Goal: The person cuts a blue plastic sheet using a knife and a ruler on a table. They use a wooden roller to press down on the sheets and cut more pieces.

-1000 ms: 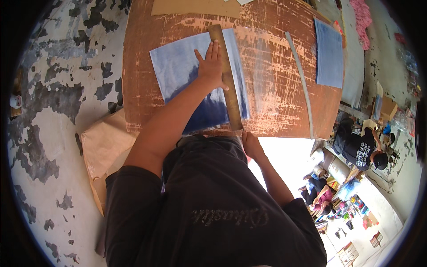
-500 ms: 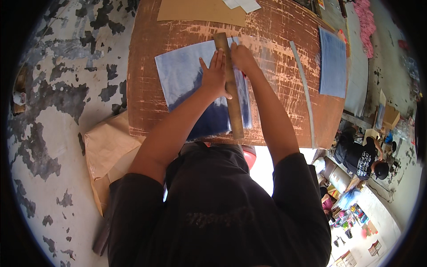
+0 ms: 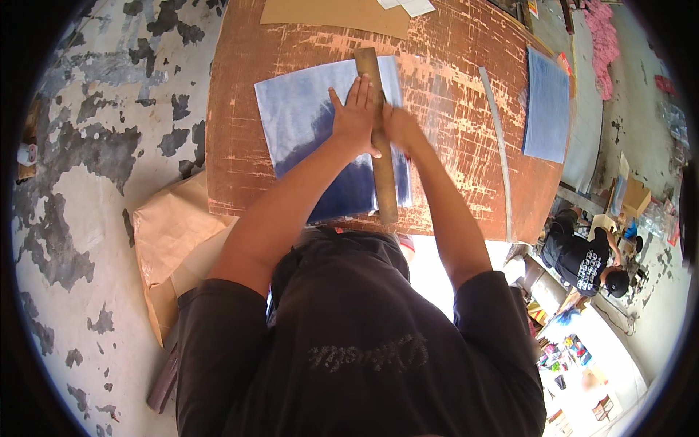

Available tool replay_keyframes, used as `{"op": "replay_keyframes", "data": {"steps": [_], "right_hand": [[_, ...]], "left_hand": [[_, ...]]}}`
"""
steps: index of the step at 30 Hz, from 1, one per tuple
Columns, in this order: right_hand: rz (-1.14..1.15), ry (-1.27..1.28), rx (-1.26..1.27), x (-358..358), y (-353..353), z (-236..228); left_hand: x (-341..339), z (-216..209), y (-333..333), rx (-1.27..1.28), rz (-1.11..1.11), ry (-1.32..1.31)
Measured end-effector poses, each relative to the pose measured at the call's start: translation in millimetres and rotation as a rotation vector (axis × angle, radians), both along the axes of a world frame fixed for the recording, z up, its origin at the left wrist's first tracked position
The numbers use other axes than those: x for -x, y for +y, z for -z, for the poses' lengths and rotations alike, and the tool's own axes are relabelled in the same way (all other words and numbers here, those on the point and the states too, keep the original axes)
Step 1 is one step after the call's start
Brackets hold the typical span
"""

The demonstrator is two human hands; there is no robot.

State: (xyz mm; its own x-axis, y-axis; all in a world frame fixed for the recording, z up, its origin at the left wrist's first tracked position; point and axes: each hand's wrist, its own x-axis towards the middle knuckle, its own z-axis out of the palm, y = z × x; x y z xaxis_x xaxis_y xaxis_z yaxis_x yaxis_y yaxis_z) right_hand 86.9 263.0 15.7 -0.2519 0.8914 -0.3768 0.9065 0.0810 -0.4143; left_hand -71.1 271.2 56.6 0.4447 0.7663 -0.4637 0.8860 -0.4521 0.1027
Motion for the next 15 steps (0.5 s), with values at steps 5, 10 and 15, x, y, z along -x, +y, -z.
{"op": "replay_keyframes", "data": {"steps": [5, 10, 15], "right_hand": [[0.291, 0.130, 0.252, -1, -131, -40], [0.400, 0.121, 0.400, -30, -263, -25], [0.213, 0.024, 0.557, -44, -260, -55]], "left_hand": [[11, 5, -3, -0.016, -0.051, -0.032], [5, -1, 0, 0.003, -0.040, -0.030], [6, 7, -6, 0.007, -0.034, -0.013]]}}
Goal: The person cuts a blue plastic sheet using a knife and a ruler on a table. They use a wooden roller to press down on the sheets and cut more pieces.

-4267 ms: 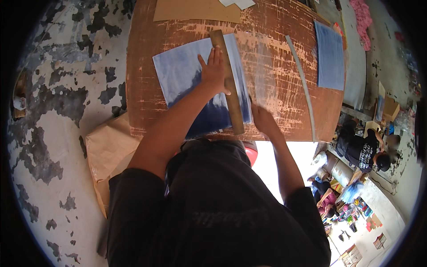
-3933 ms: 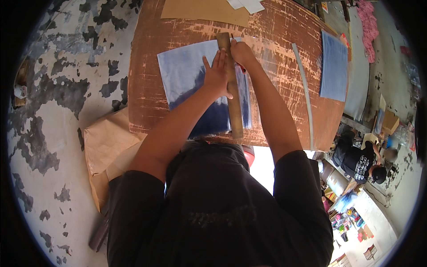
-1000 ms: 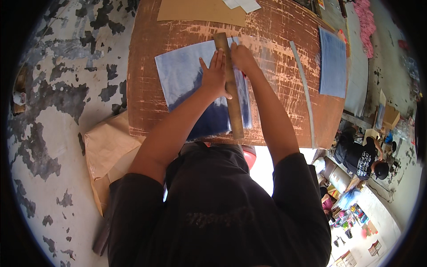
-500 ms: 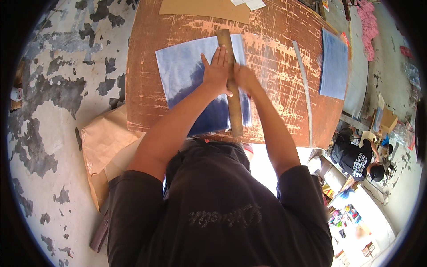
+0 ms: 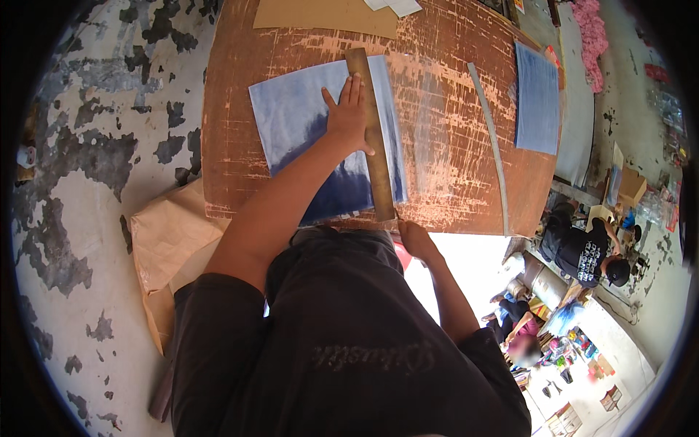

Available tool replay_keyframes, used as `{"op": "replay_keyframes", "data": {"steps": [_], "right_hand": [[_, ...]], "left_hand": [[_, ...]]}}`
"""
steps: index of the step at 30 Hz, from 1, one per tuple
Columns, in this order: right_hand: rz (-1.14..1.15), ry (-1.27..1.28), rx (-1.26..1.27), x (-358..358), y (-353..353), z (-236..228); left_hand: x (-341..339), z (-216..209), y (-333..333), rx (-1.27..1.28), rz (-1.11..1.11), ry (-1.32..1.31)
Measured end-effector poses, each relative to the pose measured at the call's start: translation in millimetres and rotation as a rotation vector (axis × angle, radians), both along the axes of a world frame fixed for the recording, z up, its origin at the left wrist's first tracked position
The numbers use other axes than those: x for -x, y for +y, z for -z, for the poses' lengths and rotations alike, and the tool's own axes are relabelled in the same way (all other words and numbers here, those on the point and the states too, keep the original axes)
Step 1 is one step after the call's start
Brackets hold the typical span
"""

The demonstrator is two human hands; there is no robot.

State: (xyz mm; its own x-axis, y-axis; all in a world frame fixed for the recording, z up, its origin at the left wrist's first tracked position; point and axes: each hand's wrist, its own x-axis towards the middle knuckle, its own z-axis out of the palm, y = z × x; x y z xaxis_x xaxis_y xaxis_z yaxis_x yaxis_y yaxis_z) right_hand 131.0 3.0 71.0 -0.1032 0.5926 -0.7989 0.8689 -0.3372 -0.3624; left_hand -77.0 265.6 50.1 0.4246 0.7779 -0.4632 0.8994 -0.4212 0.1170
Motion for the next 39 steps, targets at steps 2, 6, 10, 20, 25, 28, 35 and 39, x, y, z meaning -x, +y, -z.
{"op": "replay_keyframes", "data": {"steps": [2, 6, 10, 20, 25, 28, 35, 39], "right_hand": [[-0.043, -0.017, -0.030, -9, 29, -18], [0.240, 0.076, -0.237, 12, 145, -37], [0.060, 0.068, -0.336, 47, 284, -11], [-0.161, -0.017, -0.407, 76, 377, 44], [-0.272, -0.015, -0.735, 45, 324, 70], [-0.191, -0.025, -0.480, 48, 248, 48], [0.219, -0.023, -0.130, 35, 74, 18], [0.246, 0.012, -0.109, 17, -11, 22]], "left_hand": [[0, -2, 4, -0.012, -0.003, 0.033], [0, -3, 3, -0.010, -0.006, 0.038], [-1, -9, 3, -0.008, 0.021, 0.054], [4, -5, 2, -0.019, 0.010, 0.071], [-7, -9, 2, -0.007, 0.029, 0.019], [0, -4, 4, -0.003, -0.003, -0.038], [7, -5, 4, 0.014, -0.021, -0.025], [6, 0, 3, -0.013, -0.006, -0.022]]}}
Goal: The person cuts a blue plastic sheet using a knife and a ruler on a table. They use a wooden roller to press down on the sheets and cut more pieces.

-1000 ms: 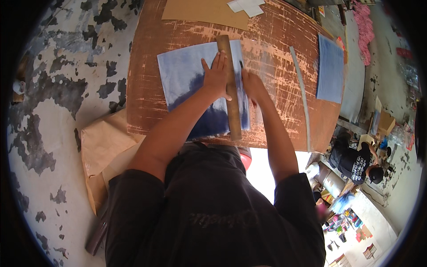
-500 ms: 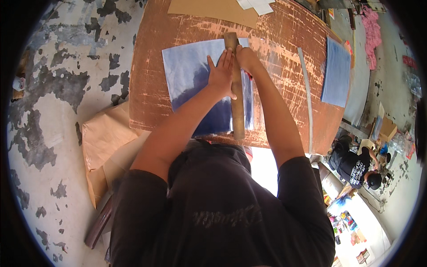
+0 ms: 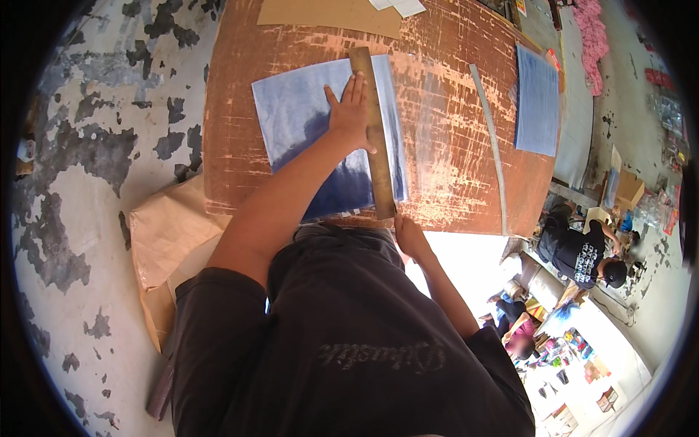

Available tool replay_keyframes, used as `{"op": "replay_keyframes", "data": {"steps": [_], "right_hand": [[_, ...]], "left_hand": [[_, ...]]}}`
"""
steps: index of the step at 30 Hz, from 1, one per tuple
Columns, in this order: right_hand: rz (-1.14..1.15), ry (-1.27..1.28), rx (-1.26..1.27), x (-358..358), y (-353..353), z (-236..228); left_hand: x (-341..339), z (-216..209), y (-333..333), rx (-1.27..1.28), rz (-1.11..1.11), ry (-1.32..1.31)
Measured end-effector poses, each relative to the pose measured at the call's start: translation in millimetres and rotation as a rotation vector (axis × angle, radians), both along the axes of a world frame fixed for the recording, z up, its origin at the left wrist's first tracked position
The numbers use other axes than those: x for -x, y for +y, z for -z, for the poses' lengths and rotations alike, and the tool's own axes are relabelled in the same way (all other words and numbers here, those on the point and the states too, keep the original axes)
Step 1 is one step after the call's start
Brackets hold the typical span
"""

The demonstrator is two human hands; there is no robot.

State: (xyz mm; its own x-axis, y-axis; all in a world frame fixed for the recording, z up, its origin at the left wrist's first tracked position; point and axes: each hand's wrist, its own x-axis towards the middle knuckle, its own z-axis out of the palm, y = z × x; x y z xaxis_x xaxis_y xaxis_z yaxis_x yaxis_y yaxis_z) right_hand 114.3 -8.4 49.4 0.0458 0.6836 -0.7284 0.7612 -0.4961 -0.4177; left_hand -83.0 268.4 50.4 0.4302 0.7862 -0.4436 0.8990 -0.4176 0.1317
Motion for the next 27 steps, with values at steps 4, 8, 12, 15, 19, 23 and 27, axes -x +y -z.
{"op": "replay_keyframes", "data": {"steps": [4, 8, 12, 15, 19, 23, 27], "right_hand": [[0.031, -0.047, -0.003, -9, -15, 0], [-0.222, -0.082, 0.217, -9, 83, -70], [-0.044, -0.023, -0.248, 2, 194, -56], [-0.131, 0.006, -0.470, 20, 290, -17], [-0.208, -0.010, -0.583, 44, 366, 22], [-0.168, 0.052, -0.398, 46, 389, 40], [-0.210, 0.029, -0.290, 59, 387, 28]], "left_hand": [[-14, -4, 5, -0.001, 0.032, -0.008], [3, 3, 0, 0.001, -0.016, 0.015], [-4, -2, 1, 0.010, 0.000, 0.023], [-11, -8, 4, 0.010, 0.020, 0.025], [-4, -8, 2, 0.023, 0.014, 0.019], [-4, -5, 2, 0.009, 0.013, 0.016], [3, -4, 0, -0.003, -0.002, 0.007]]}}
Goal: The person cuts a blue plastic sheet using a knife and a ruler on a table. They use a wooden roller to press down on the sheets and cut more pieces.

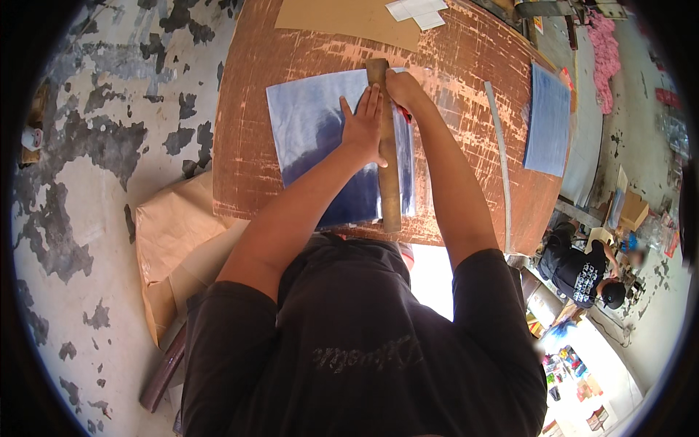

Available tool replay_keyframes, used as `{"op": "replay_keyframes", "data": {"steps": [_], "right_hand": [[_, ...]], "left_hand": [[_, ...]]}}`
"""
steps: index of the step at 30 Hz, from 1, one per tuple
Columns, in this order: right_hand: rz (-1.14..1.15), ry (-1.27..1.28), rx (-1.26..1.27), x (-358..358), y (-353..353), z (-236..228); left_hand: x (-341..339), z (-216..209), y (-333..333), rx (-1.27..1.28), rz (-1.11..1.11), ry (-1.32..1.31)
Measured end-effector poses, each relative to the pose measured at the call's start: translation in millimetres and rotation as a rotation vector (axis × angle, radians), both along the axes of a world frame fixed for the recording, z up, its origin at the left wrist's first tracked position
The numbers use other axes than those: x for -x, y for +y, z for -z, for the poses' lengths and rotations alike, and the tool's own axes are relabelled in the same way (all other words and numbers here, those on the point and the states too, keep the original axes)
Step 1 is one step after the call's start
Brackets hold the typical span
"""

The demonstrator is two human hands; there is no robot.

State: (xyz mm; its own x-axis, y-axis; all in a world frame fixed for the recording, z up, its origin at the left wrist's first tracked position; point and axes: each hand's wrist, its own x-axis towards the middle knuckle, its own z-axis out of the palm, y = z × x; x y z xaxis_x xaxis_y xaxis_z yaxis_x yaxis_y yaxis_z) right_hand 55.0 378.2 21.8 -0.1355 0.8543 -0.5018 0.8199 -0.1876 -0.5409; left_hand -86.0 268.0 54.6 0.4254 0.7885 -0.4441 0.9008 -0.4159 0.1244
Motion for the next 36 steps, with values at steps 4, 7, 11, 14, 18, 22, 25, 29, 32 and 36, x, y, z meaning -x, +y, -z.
{"op": "replay_keyframes", "data": {"steps": [4, 7, 11, 14, 18, 22, 25, 29, 32, 36], "right_hand": [[-0.299, -0.205, -0.239, -30, -33, 23], [-0.230, -0.212, -0.096, -29, -108, 2], [0.066, -0.032, 0.026, -35, -223, -15], [0.182, -0.065, 0.238, -41, -293, -35], [0.281, -0.029, 0.226, -49, -381, -32], [0.266, -0.105, 0.291, -64, -406, -25], [-0.010, -0.110, 0.486, -77, -351, -66], [0.147, -0.101, 0.289, -63, -253, -93], [0.225, 0.011, 0.012, -40, -156, -76], [0.010, -0.052, -0.110, -20, -48, -34]], "left_hand": [[-11, -1, 3, -0.007, 0.020, -0.025], [-11, 4, 3, 0.007, 0.016, -0.020], [-4, 7, 0, -0.008, -0.013, -0.037], [-3, 5, 0, 0.004, -0.012, -0.020], [-1, 0, -1, 0.001, -0.011, -0.007], [-14, 2, 3, 0.000, 0.028, -0.004], [-6, 6, 3, 0.002, 0.016, 0.013], [-2, 4, 1, -0.001, 0.003, 0.017], [-5, -1, 4, 0.026, 0.006, 0.015], [-6, 1, 2, 0.011, 0.018, -0.009]]}}
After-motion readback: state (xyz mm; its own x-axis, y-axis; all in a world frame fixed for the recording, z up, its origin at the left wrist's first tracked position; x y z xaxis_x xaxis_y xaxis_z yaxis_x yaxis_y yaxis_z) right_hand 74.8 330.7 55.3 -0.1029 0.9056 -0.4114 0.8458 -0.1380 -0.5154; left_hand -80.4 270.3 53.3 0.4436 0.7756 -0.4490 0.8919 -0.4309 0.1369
